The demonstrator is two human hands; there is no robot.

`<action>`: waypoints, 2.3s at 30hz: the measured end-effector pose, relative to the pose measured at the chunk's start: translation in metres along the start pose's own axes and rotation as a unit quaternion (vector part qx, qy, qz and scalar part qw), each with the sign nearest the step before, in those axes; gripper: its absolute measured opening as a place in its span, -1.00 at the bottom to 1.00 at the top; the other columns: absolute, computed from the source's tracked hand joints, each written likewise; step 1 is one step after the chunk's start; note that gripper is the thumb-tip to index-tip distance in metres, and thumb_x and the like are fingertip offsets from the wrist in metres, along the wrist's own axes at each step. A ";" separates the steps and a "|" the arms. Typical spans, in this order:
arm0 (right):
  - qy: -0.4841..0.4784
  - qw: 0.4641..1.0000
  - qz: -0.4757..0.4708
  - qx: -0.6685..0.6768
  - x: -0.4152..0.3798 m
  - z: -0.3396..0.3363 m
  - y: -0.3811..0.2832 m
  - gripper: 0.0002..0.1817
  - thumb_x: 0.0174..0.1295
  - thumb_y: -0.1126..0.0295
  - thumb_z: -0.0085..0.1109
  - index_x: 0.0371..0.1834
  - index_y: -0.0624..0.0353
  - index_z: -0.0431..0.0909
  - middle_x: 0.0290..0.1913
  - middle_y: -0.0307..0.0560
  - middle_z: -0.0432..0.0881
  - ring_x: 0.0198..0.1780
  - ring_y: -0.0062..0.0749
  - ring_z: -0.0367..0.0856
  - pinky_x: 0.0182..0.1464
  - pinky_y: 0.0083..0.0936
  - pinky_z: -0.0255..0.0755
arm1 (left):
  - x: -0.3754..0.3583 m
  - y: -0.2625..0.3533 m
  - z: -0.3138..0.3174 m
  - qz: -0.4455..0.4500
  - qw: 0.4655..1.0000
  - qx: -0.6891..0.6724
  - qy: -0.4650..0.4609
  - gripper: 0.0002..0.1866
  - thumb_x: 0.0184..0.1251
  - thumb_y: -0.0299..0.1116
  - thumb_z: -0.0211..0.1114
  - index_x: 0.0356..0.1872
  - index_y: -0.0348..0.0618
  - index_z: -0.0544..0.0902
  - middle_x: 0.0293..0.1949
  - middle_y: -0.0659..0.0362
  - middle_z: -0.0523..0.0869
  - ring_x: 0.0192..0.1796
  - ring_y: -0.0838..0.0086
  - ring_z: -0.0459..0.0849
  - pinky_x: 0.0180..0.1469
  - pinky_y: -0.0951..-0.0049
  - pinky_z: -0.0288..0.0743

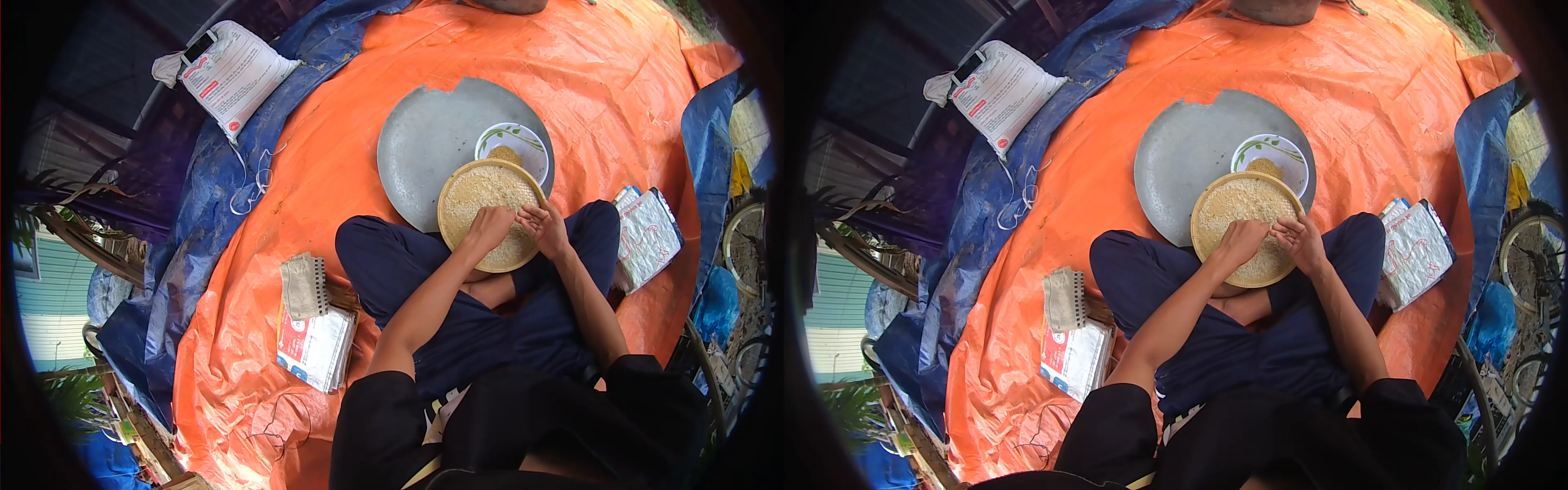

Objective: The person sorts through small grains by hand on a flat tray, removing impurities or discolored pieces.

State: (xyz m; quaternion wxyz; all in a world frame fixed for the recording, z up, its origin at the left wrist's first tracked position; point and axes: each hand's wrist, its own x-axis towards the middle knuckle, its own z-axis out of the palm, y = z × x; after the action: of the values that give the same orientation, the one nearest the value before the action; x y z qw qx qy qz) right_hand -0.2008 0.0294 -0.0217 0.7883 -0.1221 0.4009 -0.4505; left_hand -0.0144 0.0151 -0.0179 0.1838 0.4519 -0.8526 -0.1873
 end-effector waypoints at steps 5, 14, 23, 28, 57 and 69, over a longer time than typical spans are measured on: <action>-0.008 1.000 0.002 0.004 0.001 -0.001 0.001 -0.42 0.39 0.01 -0.12 -0.02 0.45 0.47 -0.13 0.10 0.63 -0.02 -0.18 0.64 0.09 -0.51 0.53 | 0.000 -0.002 0.001 0.000 1.000 -0.019 -0.004 -0.87 0.17 -0.52 0.06 -0.44 -0.29 0.59 -0.41 -0.13 0.65 -0.30 -0.01 0.68 -0.26 0.11 0.55; -0.004 1.000 0.005 0.003 0.001 -0.001 0.001 -0.40 0.39 0.00 -0.13 0.02 0.46 0.46 -0.11 0.11 0.62 -0.02 -0.20 0.63 0.10 -0.50 0.53 | -0.001 -0.006 0.007 0.005 1.000 -0.013 0.009 -0.89 0.15 -0.53 0.09 -0.45 -0.28 0.59 -0.40 -0.09 0.62 -0.29 0.02 0.67 -0.25 0.13 0.55; 0.005 1.000 0.000 -0.007 0.000 0.001 0.001 -0.36 0.37 -0.05 -0.12 0.03 0.47 0.44 -0.10 0.13 0.62 -0.02 -0.20 0.63 0.11 -0.49 0.52 | -0.001 -0.002 0.001 0.004 1.000 -0.005 0.003 -0.91 0.13 -0.55 0.11 -0.43 -0.27 0.60 -0.37 -0.08 0.63 -0.28 0.03 0.68 -0.24 0.14 0.56; 0.005 1.000 -0.001 -0.007 0.000 0.002 0.000 -0.30 0.34 -0.11 -0.11 0.03 0.49 0.43 -0.11 0.14 0.62 -0.04 -0.20 0.64 0.09 -0.49 0.53 | 0.000 -0.004 0.001 -0.007 0.999 -0.034 0.013 -0.92 0.15 -0.52 0.11 -0.41 -0.26 0.58 -0.39 -0.09 0.62 -0.30 0.00 0.66 -0.24 0.11 0.53; -0.011 1.000 0.008 -0.017 0.000 0.001 0.001 -0.28 0.36 -0.14 -0.16 0.04 0.49 0.43 -0.11 0.14 0.62 -0.02 -0.19 0.63 0.11 -0.48 0.52 | 0.002 -0.056 -0.063 -0.292 0.679 -0.666 0.100 -0.85 0.34 -0.36 0.24 -0.14 -0.15 0.62 -0.24 0.23 0.73 -0.26 0.63 0.66 -0.15 0.65 0.47; -0.008 1.000 0.010 -0.016 0.000 0.001 0.001 -0.27 0.35 -0.15 -0.13 0.04 0.50 0.43 -0.12 0.14 0.62 -0.03 -0.18 0.64 0.11 -0.47 0.53 | 0.002 -0.055 -0.059 -0.291 0.703 -0.643 0.090 -0.85 0.33 -0.38 0.26 -0.15 -0.15 0.63 -0.28 0.24 0.73 -0.30 0.65 0.66 -0.19 0.65 0.48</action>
State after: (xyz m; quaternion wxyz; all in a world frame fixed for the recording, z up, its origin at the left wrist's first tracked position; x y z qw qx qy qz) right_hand -0.1994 0.0297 -0.0212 0.7938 -0.1339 0.4030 -0.4354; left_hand 0.0517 -0.0249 0.0064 0.4417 0.4641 -0.3306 -0.6930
